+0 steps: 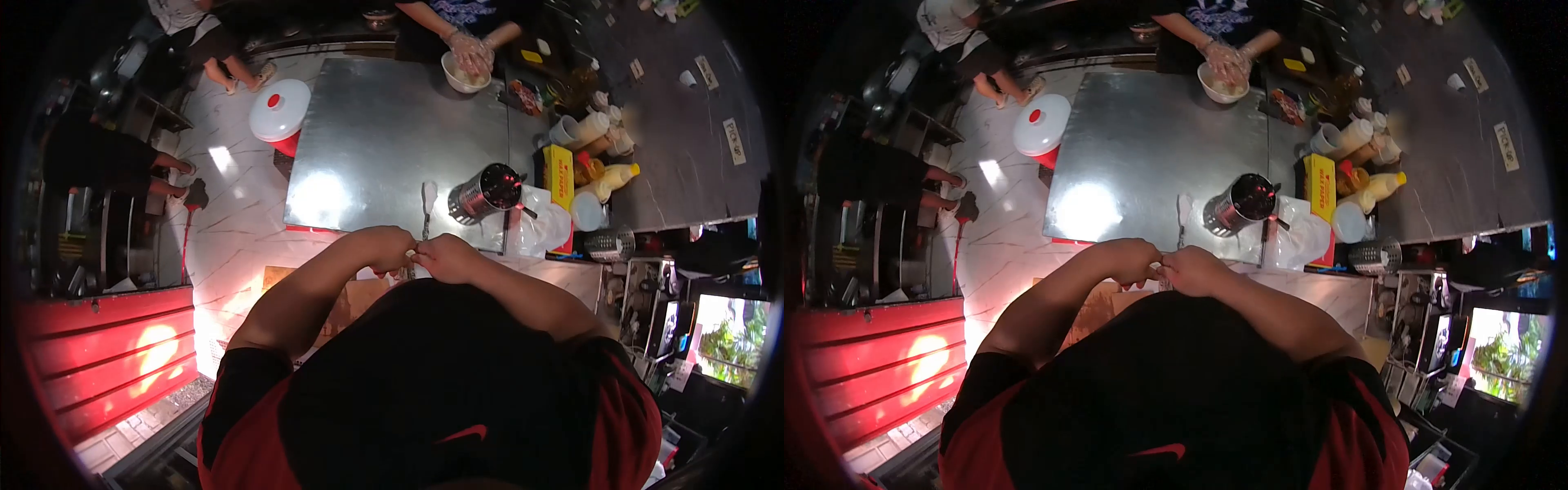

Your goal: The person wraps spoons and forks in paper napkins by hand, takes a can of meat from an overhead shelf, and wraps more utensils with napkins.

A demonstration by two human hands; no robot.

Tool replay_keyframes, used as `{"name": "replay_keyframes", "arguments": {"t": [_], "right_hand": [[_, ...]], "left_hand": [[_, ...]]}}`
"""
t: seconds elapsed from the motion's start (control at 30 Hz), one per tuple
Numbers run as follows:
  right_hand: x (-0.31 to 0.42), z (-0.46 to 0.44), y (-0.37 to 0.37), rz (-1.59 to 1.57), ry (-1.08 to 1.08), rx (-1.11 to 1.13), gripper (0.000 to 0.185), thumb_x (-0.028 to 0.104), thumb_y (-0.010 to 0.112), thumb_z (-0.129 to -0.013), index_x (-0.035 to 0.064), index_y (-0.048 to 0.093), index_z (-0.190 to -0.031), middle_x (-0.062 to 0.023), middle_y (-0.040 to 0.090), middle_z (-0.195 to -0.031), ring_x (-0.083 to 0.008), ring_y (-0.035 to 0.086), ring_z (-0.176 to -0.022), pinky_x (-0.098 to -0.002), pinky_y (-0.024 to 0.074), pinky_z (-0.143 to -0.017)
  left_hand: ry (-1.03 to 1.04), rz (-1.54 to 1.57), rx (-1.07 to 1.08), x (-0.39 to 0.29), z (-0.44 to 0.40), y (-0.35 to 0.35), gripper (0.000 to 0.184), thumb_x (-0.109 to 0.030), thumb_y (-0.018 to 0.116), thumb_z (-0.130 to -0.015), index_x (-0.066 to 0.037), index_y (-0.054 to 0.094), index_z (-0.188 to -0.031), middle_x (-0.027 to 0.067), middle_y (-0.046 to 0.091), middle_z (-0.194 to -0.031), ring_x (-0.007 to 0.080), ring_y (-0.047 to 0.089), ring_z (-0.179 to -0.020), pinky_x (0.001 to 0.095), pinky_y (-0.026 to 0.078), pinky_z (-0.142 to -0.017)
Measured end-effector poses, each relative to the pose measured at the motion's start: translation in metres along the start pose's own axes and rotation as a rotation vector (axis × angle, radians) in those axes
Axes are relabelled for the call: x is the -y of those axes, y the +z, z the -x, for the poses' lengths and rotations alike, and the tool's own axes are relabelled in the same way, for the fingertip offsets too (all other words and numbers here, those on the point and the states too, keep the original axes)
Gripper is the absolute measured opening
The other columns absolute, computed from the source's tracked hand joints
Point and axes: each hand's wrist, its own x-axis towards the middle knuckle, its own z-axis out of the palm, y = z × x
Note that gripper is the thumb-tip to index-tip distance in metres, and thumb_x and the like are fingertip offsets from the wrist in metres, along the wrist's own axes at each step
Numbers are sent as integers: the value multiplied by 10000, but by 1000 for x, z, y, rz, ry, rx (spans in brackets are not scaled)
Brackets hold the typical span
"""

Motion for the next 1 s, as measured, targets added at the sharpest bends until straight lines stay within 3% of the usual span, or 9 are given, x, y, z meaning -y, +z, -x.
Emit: {"name": "replay_keyframes", "arguments": {"t": [0.13, 0.2, 0.23, 0.33, 0.37, 0.47, 0.57, 0.8, 1.0], "right_hand": [[-4, 2, -1, -52, 34, 9, 326, 323, 550, -1065, 80, 751, -1147, -230, 751, -1037, -464, 703, -1021, -554, 546, -921], [-28, -3, 16, -175, -8, -146, 317, 325, 570, -1068, 59, 741, -1080, -209, 745, -934, -413, 718, -888, -515, 557, -809], [-40, -5, 26, -238, -28, -226, 320, 327, 580, -1070, 48, 735, -1046, -199, 742, -882, -387, 725, -821, -495, 562, -753], [-66, -11, 25, -1001, 383, -57, 344, 325, 570, -1105, 44, 672, -934, -103, 657, -741, -236, 635, -613, -382, 491, -567], [-65, -7, 27, -1194, 344, -125, 352, 328, 517, -1149, 60, 613, -941, -26, 560, -714, -124, 510, -539, -292, 389, -486], [-66, -13, 26, -1366, 320, -168, 332, 324, 480, -1170, 44, 600, -1038, -39, 567, -728, -142, 527, -545, -305, 403, -484], [-70, -20, 33, -1370, 359, -110, 277, 304, 494, -1167, 65, 611, -1089, -32, 598, -779, -149, 546, -563, -298, 449, -517], [-55, -4, 23, -1429, 481, -105, 287, 315, 545, -1143, 46, 604, -1222, -110, 743, -965, -180, 697, -727, -324, 566, -677], [-90, -1, 48, -1235, 421, -81, 196, 257, 636, -1076, 75, 646, -1149, -47, 731, -958, -138, 680, -784, -308, 557, -705]], "left_hand": [[47, 106, -60, 12, -13, 2, 344, -322, 638, -1089, -8, 690, -1218, 110, 798, -925, 230, 772, -698, 394, 623, -677], [115, 223, -125, 28, -23, 3, 336, -305, 665, -1071, 6, 686, -1196, 100, 789, -896, 221, 768, -685, 377, 623, -680], [132, 351, -193, 44, -31, 6, 365, -282, 717, -1035, 15, 663, -1239, 120, 782, -1012, 206, 780, -774, 357, 627, -701], [100, 808, -445, 53, -39, 14, 429, -275, 754, -1017, 3, 633, -1320, 139, 743, -1147, 199, 769, -893, 349, 632, -728], [102, 864, -417, 60, -50, 18, 494, -317, 759, -1020, -15, 606, -1379, 131, 706, -1227, 198, 739, -958, 344, 633, -789], [140, 1071, -462, 58, -81, 38, 450, -323, 748, -1029, 9, 648, -1315, 128, 730, -1113, 200, 740, -910, 336, 626, -801], [139, 1238, -441, 51, -109, 45, 326, -336, 720, -1053, -62, 688, -1226, 64, 721, -1088, 166, 707, -905, 327, 594, -781], [110, 1207, -584, 43, -131, 42, 227, -301, 707, -1064, -74, 706, -1075, 28, 721, -926, 130, 693, -813, 296, 562, -706], [57, 1154, -564, 54, -154, 40, 271, -283, 717, -1049, -13, 720, -1068, 56, 705, -845, 151, 684, -702, 301, 566, -647]]}}
